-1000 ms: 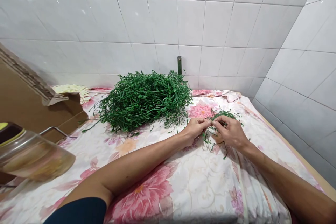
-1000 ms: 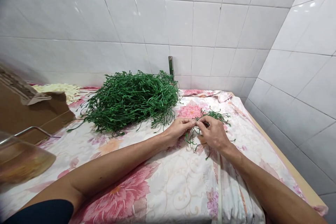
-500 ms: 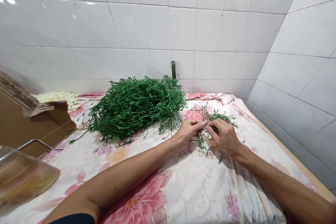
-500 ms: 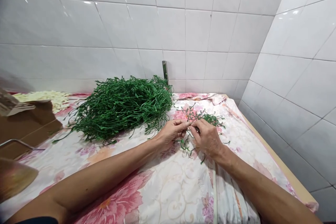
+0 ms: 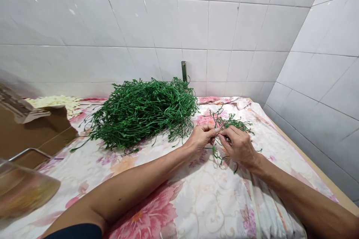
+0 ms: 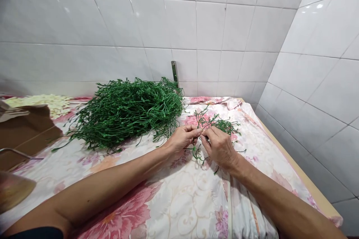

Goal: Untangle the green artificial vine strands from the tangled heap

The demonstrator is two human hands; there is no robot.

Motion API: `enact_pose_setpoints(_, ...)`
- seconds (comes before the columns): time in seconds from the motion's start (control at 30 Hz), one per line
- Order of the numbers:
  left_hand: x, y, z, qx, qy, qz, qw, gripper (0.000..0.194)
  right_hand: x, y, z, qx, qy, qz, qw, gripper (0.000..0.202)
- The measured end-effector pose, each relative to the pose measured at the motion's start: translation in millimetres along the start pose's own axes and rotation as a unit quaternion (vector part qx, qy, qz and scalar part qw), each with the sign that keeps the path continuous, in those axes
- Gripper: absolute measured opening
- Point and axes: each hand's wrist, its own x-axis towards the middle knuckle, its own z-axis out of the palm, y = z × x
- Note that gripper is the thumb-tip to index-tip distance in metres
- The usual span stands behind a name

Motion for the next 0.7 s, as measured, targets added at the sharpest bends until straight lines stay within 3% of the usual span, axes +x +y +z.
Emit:
enact_pose_setpoints(0.2,3,-10,0.9,0.083,0.033,0.030,0.996,0.045,-8,-3,10,-0.052,-0.032,0.006,0.998,0.018)
enact_pose_setpoints(0.37,19,-11,-14.5,0.118,0.064,0.076,0.988,0.049,-6,-27,9,0.018,-0.050,0.004,0.999,0.017)
enact_pose_setpoints(0.47,24,-8,-23.6,0.071,0.010,0.028,0.997,0.052,4,-31,-3,0.070,-0.022,0.005,0.997,0.015)
enact_pose_setpoints(0.57,20,-3,-24.8,0.020,-0.038,-0.014,0.999,0.052,13,-14,-17,0.063,0.011,0.044,0.997,0.010)
enact_pose_setpoints(0.7,12,2,-19.0,-0.029,-0.078,-0.037,0.996,0.048,11,22,-30,0.019,-0.030,0.102,0.994,0.009)
